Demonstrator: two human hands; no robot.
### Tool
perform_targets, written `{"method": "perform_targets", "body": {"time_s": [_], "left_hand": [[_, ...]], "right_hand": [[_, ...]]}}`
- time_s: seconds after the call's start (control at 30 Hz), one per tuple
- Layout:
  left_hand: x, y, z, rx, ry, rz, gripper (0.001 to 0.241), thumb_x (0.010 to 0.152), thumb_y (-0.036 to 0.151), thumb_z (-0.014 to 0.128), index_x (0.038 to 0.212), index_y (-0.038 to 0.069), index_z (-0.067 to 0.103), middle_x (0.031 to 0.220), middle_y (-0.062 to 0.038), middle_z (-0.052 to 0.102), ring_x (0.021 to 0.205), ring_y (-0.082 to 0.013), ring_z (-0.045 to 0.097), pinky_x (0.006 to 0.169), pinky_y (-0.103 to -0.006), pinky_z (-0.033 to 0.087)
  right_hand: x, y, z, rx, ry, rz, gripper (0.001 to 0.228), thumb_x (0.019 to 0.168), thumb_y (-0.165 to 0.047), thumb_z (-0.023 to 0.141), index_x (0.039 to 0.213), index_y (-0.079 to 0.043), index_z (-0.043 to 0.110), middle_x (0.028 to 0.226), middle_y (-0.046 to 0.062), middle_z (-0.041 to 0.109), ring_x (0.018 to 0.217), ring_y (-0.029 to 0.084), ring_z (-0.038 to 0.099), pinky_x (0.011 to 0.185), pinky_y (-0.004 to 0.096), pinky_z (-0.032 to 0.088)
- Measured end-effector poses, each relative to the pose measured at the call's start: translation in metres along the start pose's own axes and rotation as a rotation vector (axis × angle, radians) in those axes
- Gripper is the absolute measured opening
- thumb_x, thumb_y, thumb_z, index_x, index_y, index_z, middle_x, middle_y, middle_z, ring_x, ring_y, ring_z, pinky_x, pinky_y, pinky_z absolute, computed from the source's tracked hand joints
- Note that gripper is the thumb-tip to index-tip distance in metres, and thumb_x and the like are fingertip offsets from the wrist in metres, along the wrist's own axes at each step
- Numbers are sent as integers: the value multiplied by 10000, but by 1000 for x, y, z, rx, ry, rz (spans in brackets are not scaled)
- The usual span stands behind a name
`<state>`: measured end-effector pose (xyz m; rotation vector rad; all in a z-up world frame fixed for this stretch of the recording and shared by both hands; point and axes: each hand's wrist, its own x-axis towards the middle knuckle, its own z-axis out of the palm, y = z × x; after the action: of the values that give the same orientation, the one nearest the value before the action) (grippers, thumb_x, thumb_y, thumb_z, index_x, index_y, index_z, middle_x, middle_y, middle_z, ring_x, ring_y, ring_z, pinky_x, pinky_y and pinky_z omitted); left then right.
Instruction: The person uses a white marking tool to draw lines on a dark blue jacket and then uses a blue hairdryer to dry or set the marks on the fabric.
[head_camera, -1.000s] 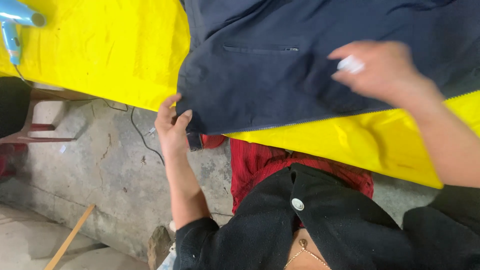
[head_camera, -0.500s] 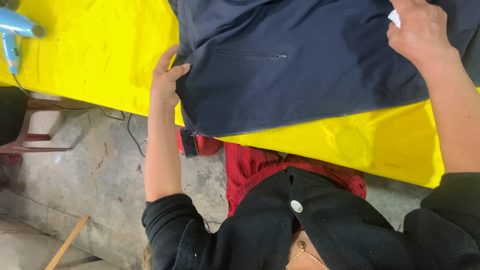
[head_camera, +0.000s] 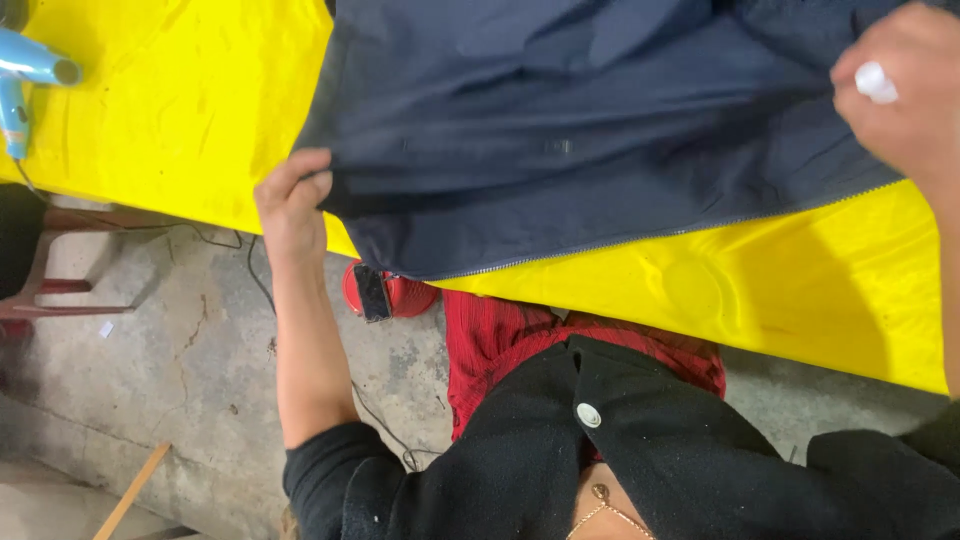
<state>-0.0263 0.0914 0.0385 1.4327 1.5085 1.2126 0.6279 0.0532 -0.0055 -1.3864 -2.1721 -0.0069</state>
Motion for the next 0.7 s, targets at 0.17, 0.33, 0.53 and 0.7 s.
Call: {"method": "perform_targets", "body": {"time_s": [0.17, 0.33, 0.53, 0.7], "left_hand": [[-36, -69, -26, -82, -48, -2, 188, 814, -73, 670, 911, 51, 773, 877, -54, 754, 843, -164, 720, 848, -288, 587], [-72, -18, -29, 195, -424, -63, 212, 895, 59, 631, 904, 193, 795, 547, 43, 550, 738, -98, 443, 1219, -473, 234], [-64, 47, -29, 803, -524, 15, 252, 941, 307, 691, 1119, 164, 798, 1011, -79, 707, 883, -258, 683, 860, -410, 470], [-38, 88, 82, 803, -368, 509, 289, 934, 233, 779, 1194, 119, 722, 1212, -159, 693, 1235, -396, 578, 1078, -555, 381]], "right_hand": [[-40, -35, -23, -102, -69, -143, 89, 1047, 28, 819, 988, -11, 765, 1124, 129, 777, 1073, 325, 699, 1054, 482, 467], [-61, -25, 1, -494, -417, 59, 108, 882, -235, 664, 941, -313, 709, 1019, -153, 685, 1002, 167, 633, 864, 298, 502], [20, -75, -8, -664, -1149, 353, 256, 909, -426, 563, 1132, -386, 683, 1153, -124, 757, 1136, 168, 735, 842, 339, 617], [55, -82, -4, -208, -499, 181, 395, 993, -402, 624, 1332, -215, 701, 1274, 69, 703, 1145, 314, 690, 935, 438, 522]]}}
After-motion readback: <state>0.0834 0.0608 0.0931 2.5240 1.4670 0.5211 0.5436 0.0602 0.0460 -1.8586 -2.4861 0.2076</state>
